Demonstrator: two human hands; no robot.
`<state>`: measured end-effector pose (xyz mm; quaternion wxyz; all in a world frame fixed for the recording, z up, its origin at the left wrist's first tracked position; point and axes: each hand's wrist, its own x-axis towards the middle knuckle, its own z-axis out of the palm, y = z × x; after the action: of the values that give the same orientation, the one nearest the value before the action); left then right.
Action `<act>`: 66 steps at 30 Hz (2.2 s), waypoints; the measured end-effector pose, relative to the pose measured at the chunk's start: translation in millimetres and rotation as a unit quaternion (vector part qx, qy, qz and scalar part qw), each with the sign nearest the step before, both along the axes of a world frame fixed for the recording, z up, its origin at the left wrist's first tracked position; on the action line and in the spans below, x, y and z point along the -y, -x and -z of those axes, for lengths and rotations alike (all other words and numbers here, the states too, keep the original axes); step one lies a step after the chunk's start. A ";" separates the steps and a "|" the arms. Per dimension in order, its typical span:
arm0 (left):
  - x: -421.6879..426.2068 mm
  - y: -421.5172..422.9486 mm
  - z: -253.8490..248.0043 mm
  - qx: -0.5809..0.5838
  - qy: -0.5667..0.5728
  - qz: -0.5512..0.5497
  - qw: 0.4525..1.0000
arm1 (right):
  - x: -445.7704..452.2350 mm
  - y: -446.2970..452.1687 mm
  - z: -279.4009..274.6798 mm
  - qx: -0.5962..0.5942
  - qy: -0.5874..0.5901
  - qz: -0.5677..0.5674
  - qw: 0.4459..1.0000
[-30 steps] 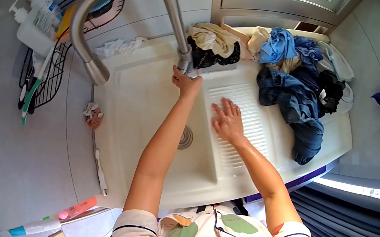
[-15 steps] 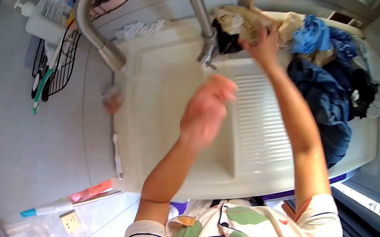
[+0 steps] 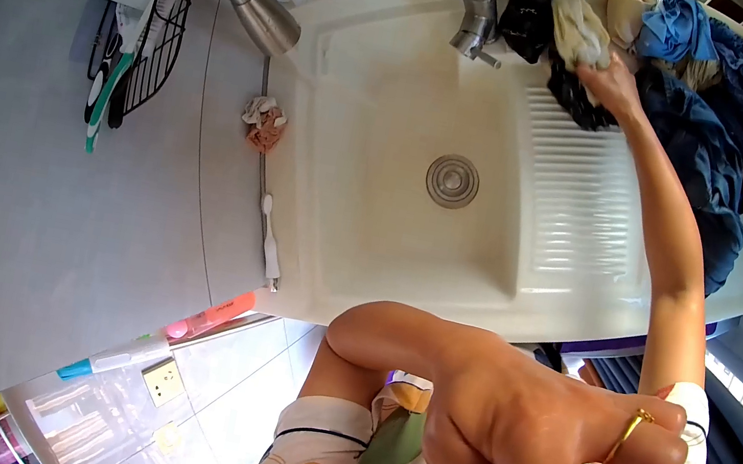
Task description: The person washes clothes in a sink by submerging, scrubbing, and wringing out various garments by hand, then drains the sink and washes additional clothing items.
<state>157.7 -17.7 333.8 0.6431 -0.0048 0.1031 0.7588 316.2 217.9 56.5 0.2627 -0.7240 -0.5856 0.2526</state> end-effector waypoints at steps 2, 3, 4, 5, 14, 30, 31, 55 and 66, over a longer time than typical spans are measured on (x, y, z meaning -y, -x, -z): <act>-11.6 5.5 15.1 -0.008 -0.082 0.077 0.994 | 35.4 7.2 -0.7 0.051 0.056 -0.028 0.997; -20.4 10.9 37.6 -0.026 -0.225 0.147 0.963 | 57.3 18.3 -11.0 -0.054 0.072 -0.064 0.994; -28.1 15.3 58.6 -0.043 -0.360 0.214 0.907 | 77.6 33.5 -10.5 -0.085 0.076 -0.035 0.993; -33.1 18.2 74.3 -0.058 -0.487 0.278 0.826 | 91.0 47.8 -2.6 -0.133 0.100 -0.076 0.983; -39.1 12.8 53.4 0.024 -0.484 0.253 0.837 | 146.3 180.6 7.2 -0.118 0.190 -0.210 0.952; -134.2 106.7 299.8 -0.142 0.215 0.316 0.913 | -9.4 40.8 31.3 -0.008 -0.133 -0.293 0.947; -135.4 107.7 308.6 -0.147 0.248 0.300 0.909 | 6.6 50.5 10.5 -0.053 0.024 -0.378 0.924; -103.1 151.1 340.8 -0.383 0.307 0.410 0.769 | 112.1 141.7 28.1 -0.182 0.058 -0.514 0.836; -169.9 198.4 284.2 -0.595 0.210 0.158 0.760 | -74.8 -3.7 79.0 0.235 -0.252 -0.025 0.938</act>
<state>-40.7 152.1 49.5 0.5460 0.3289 0.6208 0.4564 319.9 292.6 -22.5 0.2848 -0.6582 -0.6929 -0.0745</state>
